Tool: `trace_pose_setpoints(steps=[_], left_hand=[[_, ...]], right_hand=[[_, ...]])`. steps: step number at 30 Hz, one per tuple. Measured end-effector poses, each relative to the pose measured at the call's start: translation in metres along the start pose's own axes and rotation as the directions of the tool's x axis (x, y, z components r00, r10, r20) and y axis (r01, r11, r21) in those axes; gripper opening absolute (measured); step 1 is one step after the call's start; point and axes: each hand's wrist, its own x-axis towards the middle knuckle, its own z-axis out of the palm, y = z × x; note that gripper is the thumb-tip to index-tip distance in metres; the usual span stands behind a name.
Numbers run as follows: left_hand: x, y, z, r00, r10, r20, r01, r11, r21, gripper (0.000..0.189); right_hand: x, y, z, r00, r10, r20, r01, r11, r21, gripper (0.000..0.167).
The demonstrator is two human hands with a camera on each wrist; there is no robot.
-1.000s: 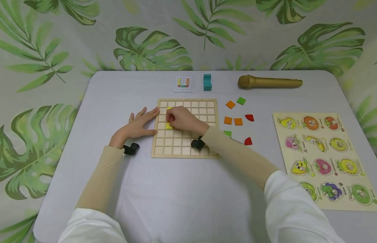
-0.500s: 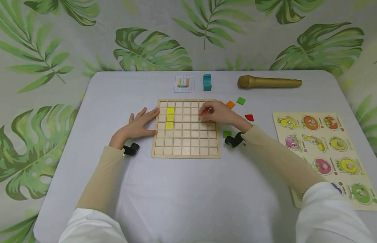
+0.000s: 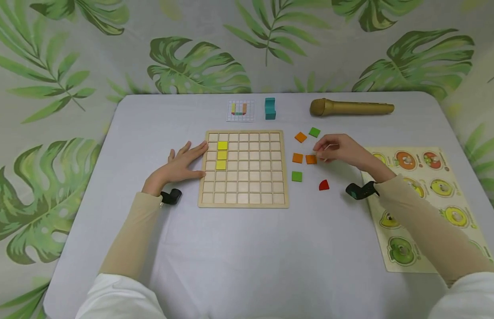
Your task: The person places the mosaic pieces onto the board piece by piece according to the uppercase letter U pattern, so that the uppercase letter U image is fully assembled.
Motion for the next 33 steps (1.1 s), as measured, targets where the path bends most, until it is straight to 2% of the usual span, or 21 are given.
trace_pose_setpoints(steps=[6,12,17,22,27,30,33], left_hand=[[-0.001,0.001,0.0,1.0,0.002,0.0,-0.002,1.0,-0.006,0.086],[-0.001,0.001,0.0,1.0,0.002,0.0,-0.002,1.0,-0.012,0.086],[-0.001,0.0,-0.001,1.0,-0.003,0.003,0.003,1.0,-0.013,0.086],[-0.001,0.0,0.0,1.0,-0.003,0.0,0.003,1.0,-0.014,0.086],[0.0,-0.001,0.001,1.0,-0.004,0.001,0.004,1.0,-0.003,0.086],[0.0,-0.001,0.0,1.0,-0.005,0.001,0.005,1.0,0.004,0.087],[-0.001,-0.001,0.0,1.0,-0.003,-0.001,0.003,1.0,0.004,0.087]], right_hand=[[-0.02,0.016,-0.016,0.999,0.033,-0.004,-0.033,0.999,-0.002,0.028],[-0.03,0.024,-0.017,0.998,0.055,0.019,-0.055,0.998,-0.014,0.029],[-0.031,0.028,-0.012,0.998,-0.025,0.061,0.025,1.0,0.003,0.022],[-0.032,0.033,-0.003,0.987,-0.093,0.132,0.097,0.995,-0.025,0.02],[-0.033,0.034,0.007,0.983,-0.073,0.169,0.088,0.993,-0.08,0.019],[-0.035,0.032,0.012,0.985,-0.043,0.165,0.063,0.991,-0.121,0.019],[-0.035,0.031,0.016,0.985,-0.063,0.158,0.093,0.978,-0.188,0.02]])
